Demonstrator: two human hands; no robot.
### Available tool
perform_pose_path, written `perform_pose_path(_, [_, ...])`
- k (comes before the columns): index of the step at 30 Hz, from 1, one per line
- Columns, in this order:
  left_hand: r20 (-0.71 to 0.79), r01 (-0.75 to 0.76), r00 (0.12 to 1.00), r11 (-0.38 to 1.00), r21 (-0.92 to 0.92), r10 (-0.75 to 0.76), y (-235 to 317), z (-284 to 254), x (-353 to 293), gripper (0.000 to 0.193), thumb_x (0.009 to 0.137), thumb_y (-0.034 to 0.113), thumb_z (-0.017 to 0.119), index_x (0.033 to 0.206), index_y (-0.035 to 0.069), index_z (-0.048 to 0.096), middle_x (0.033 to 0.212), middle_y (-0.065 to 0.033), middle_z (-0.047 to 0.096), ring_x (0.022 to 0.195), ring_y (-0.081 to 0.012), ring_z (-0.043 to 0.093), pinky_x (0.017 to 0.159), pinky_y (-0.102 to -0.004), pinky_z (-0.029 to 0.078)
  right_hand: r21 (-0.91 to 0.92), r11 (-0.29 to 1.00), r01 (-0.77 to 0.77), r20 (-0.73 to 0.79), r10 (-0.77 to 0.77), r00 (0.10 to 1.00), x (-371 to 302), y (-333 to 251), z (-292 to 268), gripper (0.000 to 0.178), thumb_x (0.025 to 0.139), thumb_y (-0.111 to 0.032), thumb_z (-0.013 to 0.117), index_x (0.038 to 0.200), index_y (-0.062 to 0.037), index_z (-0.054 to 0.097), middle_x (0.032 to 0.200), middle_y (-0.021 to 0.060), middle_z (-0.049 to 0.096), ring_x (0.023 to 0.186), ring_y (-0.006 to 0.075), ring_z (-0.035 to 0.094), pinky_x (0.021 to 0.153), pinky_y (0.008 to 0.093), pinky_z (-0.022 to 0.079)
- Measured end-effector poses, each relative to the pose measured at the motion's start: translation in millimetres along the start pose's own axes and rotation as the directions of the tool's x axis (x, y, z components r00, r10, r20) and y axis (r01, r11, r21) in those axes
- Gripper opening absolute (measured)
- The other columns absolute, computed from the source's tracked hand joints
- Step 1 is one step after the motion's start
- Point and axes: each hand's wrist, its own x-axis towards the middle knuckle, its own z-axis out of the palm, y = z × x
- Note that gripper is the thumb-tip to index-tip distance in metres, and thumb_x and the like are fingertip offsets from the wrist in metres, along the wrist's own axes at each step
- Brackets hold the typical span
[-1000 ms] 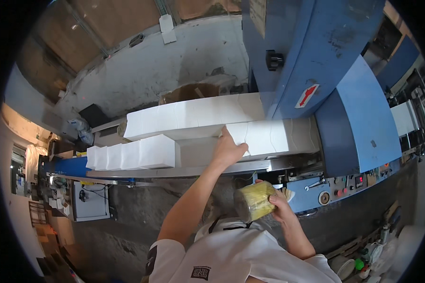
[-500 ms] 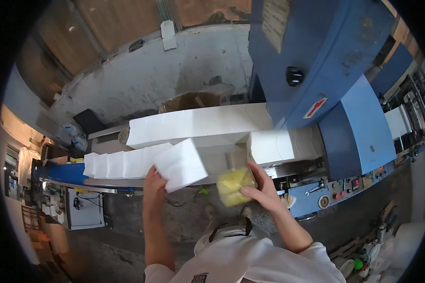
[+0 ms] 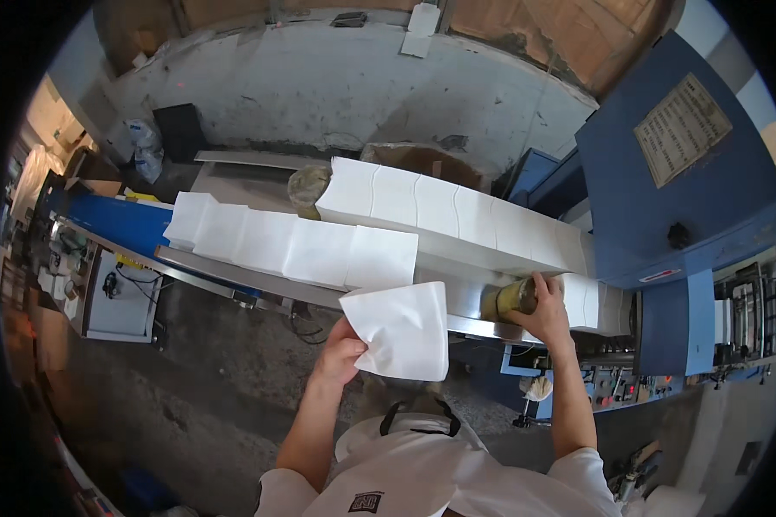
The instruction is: Removing paper products from a production machine and placing them neatly onto a conveyor belt for packaging.
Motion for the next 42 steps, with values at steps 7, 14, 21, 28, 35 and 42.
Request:
perform_pose_path(7, [0.260, 0.173, 0.951, 0.985, -0.003, -0.166, -3, 6, 17, 0.072, 0.065, 0.011, 0.059, 0.134, -0.004, 0.047, 0.124, -0.0128, 0.061, 0.110, -0.0228, 0.061, 0.094, -0.0346, 0.049, 0.926, -0.063, -0.372, 0.361, -0.144, 0.921, -75, -73, 17, 0.083, 0.093, -0.062, 0.048, 0.146, 0.0009, 0.033, 0.142, 0.0188, 0.045, 0.127, 0.0287, 0.048, 0.103, 0.0405, 0.042])
perform_pose_path(14, [0.328, 0.466, 0.825, 0.883, 0.065, -0.460, -36, 40, 1, 0.062, 0.083, 0.022, 0.059, 0.139, 0.000, 0.044, 0.133, -0.0090, 0.056, 0.120, -0.0197, 0.054, 0.101, -0.0339, 0.043, 0.829, -0.241, -0.504, 0.501, -0.079, 0.862, -140, -78, 22, 0.078, 0.096, -0.067, 0.030, 0.144, -0.0061, 0.039, 0.135, 0.0065, 0.053, 0.121, 0.0202, 0.053, 0.096, 0.0376, 0.045])
perform_pose_path(21, [0.136, 0.358, 0.861, 0.775, 0.521, -0.490, -81, 94, -51, 0.077, 0.076, -0.004, 0.073, 0.144, 0.002, 0.036, 0.135, -0.0083, 0.052, 0.126, -0.0178, 0.048, 0.106, -0.0336, 0.038, 0.904, -0.269, -0.331, 0.324, -0.074, 0.943, -214, -35, 31, 0.074, 0.077, -0.021, 0.078, 0.138, -0.0018, 0.042, 0.129, 0.0086, 0.056, 0.121, 0.0185, 0.052, 0.102, 0.0342, 0.042])
perform_pose_path(28, [0.361, -0.262, 0.919, 0.437, 0.860, -0.159, -64, 146, -104, 0.066, 0.072, 0.005, 0.080, 0.131, 0.003, 0.050, 0.134, -0.0148, 0.056, 0.130, -0.0292, 0.048, 0.107, -0.0384, 0.038, 0.867, 0.371, 0.332, -0.319, -0.098, 0.943, -257, -24, 16, 0.075, 0.068, -0.014, 0.081, 0.133, -0.0030, 0.047, 0.133, 0.0152, 0.053, 0.127, 0.0293, 0.049, 0.108, 0.0403, 0.037])
perform_pose_path(35, [0.792, -0.785, 0.588, -0.116, 0.608, 0.165, -5, 173, -127, 0.050, 0.071, 0.010, 0.079, 0.116, 0.007, 0.056, 0.138, -0.0219, 0.049, 0.128, -0.0433, 0.047, 0.105, -0.0465, 0.040, 0.189, 0.559, 0.807, -0.756, -0.442, 0.483, -255, -59, -40, 0.050, 0.074, -0.006, 0.072, 0.119, -0.0139, 0.052, 0.126, 0.0156, 0.055, 0.118, 0.0374, 0.054, 0.107, 0.0564, 0.037])
perform_pose_path(42, [0.900, -0.821, 0.283, -0.402, 0.406, 0.333, 63, 138, -172, 0.044, 0.076, 0.009, 0.076, 0.114, 0.011, 0.053, 0.130, -0.0251, 0.051, 0.116, -0.0460, 0.055, 0.095, -0.0484, 0.050, -0.194, 0.427, 0.883, -0.792, -0.599, 0.116, -256, -142, -58, 0.042, 0.081, -0.014, 0.072, 0.118, -0.0192, 0.051, 0.118, 0.0091, 0.058, 0.115, 0.0299, 0.054, 0.108, 0.0556, 0.036])
